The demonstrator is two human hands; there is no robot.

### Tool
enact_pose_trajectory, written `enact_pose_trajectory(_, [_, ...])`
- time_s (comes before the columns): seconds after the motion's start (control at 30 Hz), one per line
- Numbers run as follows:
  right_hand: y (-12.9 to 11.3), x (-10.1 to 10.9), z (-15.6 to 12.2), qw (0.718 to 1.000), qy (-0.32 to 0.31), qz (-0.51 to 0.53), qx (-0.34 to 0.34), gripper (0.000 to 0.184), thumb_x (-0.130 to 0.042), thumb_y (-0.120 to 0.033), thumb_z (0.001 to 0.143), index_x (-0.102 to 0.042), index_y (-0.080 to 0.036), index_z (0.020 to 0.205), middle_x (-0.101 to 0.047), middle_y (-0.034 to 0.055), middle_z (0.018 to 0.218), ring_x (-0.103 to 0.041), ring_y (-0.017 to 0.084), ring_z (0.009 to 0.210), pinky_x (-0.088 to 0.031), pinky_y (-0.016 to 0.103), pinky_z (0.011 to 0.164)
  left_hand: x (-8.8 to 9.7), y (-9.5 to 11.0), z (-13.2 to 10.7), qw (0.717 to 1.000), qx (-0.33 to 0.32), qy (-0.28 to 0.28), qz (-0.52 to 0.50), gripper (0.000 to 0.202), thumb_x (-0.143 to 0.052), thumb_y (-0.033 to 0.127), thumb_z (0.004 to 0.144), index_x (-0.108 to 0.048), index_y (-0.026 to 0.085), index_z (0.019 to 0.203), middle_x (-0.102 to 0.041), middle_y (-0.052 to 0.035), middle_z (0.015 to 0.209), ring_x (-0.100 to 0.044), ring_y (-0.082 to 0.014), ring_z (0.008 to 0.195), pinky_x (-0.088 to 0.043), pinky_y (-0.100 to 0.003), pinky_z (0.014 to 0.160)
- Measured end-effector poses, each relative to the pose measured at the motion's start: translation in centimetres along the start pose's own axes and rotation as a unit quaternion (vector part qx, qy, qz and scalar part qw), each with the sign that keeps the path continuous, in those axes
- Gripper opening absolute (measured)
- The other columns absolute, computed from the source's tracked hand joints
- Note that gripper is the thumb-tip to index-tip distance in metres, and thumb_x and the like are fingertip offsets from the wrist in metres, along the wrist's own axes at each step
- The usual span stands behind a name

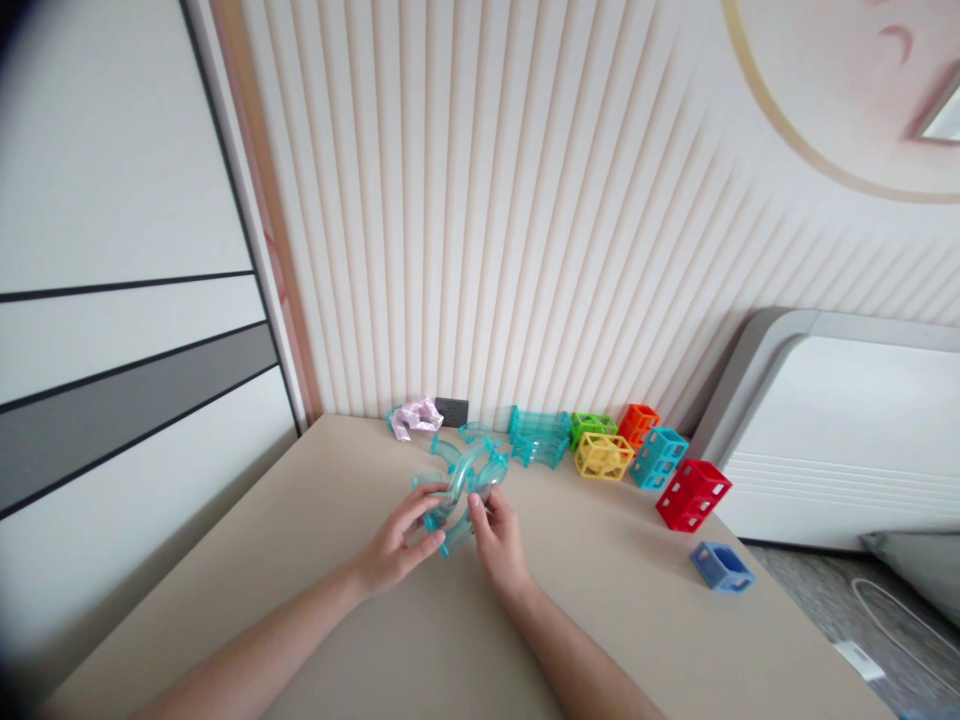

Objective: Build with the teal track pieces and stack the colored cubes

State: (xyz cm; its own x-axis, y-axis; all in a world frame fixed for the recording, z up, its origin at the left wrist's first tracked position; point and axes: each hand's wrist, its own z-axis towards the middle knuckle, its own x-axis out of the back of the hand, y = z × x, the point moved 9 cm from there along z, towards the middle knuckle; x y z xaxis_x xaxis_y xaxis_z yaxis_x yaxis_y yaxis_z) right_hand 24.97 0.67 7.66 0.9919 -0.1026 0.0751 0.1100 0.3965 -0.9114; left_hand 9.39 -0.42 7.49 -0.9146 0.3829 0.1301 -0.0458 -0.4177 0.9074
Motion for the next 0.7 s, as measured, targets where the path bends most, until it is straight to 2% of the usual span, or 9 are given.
enact_pose_trajectory(0.17, [0.0,0.1,0.1,1.0,0.004,-0.002,0.001,0.045,-0.055,-0.061,0.09,-0.059,-0.019,0.074,-0.051,-0.0015,0.066,-0.045,0.014,0.06,-0.041,0.025,0.055,-0.2,0.1,0.0,0.999,-0.012,-0.015,0.036,0.046,-0.077,0.035,0.079,-0.065,0.025,0.122,-0.049,-0.0135,0.142,-0.049,-0.0311,0.132,-0.044,-0.044,0.109])
enact_pose_trajectory(0.43, [-0.2,0.4,0.2,1.0,0.017,-0.003,-0.001,0.047,-0.055,-0.064,0.089,-0.06,-0.02,0.072,-0.046,-0.0032,0.062,-0.042,0.014,0.058,-0.038,0.025,0.055,-0.7,-0.1,-0.1,0.999,0.006,-0.038,0.035,0.055,-0.08,0.035,0.076,-0.062,0.028,0.128,-0.051,-0.0114,0.142,-0.051,-0.0314,0.129,-0.05,-0.041,0.101])
enact_pose_trajectory(0.57, [0.1,0.9,0.3,0.999,0.039,0.006,-0.01,0.048,-0.055,-0.064,0.089,-0.06,-0.019,0.072,-0.051,-0.002,0.064,-0.045,0.014,0.06,-0.039,0.025,0.057,-1.2,-0.4,-0.2,0.998,0.006,-0.056,0.034,0.059,-0.081,0.033,0.076,-0.059,0.028,0.13,-0.05,-0.0113,0.141,-0.051,-0.0297,0.128,-0.051,-0.04,0.098])
enact_pose_trajectory(0.7, [0.2,0.8,0.4,0.999,0.034,0.017,-0.021,0.048,-0.055,-0.065,0.088,-0.059,-0.02,0.072,-0.055,-0.0008,0.066,-0.049,0.015,0.062,-0.042,0.026,0.06,-1.0,-0.5,-0.1,0.997,0.0,-0.045,0.064,0.05,-0.08,0.032,0.077,-0.061,0.028,0.123,-0.049,-0.0107,0.143,-0.052,-0.0285,0.126,-0.053,-0.039,0.096])
